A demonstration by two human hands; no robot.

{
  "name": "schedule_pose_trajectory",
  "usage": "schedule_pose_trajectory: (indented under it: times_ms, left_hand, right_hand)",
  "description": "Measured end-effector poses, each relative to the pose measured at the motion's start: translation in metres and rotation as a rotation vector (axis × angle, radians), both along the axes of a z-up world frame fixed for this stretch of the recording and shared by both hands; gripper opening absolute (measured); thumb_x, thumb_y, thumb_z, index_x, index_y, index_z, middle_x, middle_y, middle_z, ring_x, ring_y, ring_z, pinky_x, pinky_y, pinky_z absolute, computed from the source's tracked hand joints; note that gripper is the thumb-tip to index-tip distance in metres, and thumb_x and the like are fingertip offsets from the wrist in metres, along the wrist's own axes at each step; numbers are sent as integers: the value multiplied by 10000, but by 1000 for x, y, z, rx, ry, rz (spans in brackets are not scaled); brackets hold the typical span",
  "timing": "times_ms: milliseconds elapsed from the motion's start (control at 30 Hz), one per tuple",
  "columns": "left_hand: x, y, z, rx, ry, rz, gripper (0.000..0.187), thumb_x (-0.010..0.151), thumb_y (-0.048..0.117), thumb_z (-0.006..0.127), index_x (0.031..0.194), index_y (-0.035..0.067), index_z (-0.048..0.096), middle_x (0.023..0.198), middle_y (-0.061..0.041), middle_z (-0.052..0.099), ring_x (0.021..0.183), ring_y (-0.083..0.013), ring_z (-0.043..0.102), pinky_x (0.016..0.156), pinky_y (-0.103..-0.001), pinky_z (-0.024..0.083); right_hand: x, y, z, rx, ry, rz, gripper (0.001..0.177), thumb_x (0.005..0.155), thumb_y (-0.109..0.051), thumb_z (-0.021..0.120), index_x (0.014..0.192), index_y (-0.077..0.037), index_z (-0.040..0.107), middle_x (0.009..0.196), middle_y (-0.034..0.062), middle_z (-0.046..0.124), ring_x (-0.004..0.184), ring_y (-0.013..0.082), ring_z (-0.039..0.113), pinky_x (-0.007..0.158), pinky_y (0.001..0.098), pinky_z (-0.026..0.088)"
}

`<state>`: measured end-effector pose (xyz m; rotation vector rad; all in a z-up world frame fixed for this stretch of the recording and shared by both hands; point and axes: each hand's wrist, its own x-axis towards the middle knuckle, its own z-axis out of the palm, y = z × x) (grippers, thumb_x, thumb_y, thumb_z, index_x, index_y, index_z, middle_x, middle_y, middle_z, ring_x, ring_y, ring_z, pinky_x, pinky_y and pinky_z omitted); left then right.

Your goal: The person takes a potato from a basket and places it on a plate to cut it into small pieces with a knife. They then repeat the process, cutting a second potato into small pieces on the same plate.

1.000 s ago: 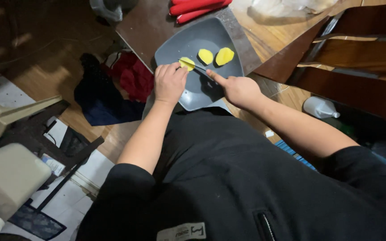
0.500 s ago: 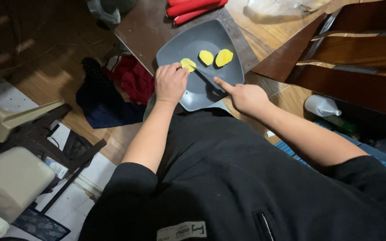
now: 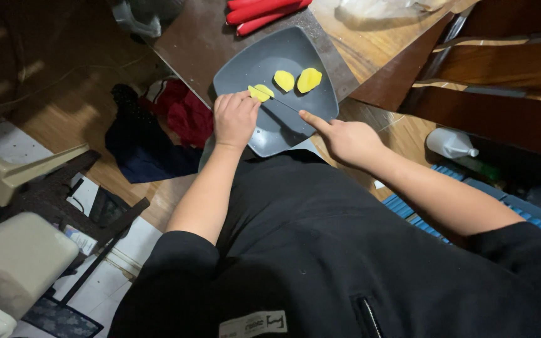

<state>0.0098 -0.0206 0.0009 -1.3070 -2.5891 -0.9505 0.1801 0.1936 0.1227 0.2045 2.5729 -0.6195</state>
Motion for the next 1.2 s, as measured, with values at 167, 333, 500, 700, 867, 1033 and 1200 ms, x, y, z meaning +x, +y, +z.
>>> schedule_pose_trajectory:
  times_ms: [167,333,500,700,867,1033,1200]
  left_hand:
    - [1,-1,7,9,-20,15,104,837,148,824,897,111,747,1016,-14,715,979,-247,651,943,-407,481]
    - [1,-1,14,19,-11,-1,77,864,134,812,912,112,755,1018,-5,722,975,-231,657,942,-402,478]
    - [-1,-2,13,12,-12,-7,81,871,137,807,925,107,754,1016,-13,719,969,-235,662,950,-400,480]
    - [-4,-2,11,41,-26,-4,75,864,130,804,923,112,762,988,-15,715,939,-237,657,930,-402,480]
    - [-4,-3,12,26,-41,-5,87,870,139,809,939,112,764,989,-5,714,939,-232,656,928,-398,480]
    - [-5,-3,9,18,-35,16,79,856,133,809,913,124,756,991,-1,716,954,-227,662,927,-397,482]
    - [-5,-3,9,29,-31,22,77,856,135,813,906,128,754,1009,-5,719,959,-232,659,919,-390,481]
  right_hand:
    - [-10,-16,-20,-24,57,-17,684,945,-142,546,1585,-333,401,745,155,661,599,369,649,557,485,538]
    - [-14,-19,-32,-15,33,-15,715,937,-110,538,1593,-355,396,745,160,659,584,371,647,552,481,539]
    - [-15,-17,-41,-43,57,0,731,928,-100,535,1603,-335,385,740,166,653,587,376,643,561,489,535]
    - [-16,-19,-44,-28,49,0,719,937,-100,528,1593,-363,396,757,165,656,606,381,648,576,494,537]
    - [-19,-21,-46,-8,20,16,748,926,-90,517,1603,-373,369,756,168,654,606,379,654,564,493,537]
    - [-24,-25,-54,8,90,16,763,928,-72,510,1614,-374,366,734,162,643,579,375,643,538,486,531]
    - [-18,-25,-54,29,133,26,748,931,-92,525,1605,-379,375,728,159,636,531,367,618,486,479,510]
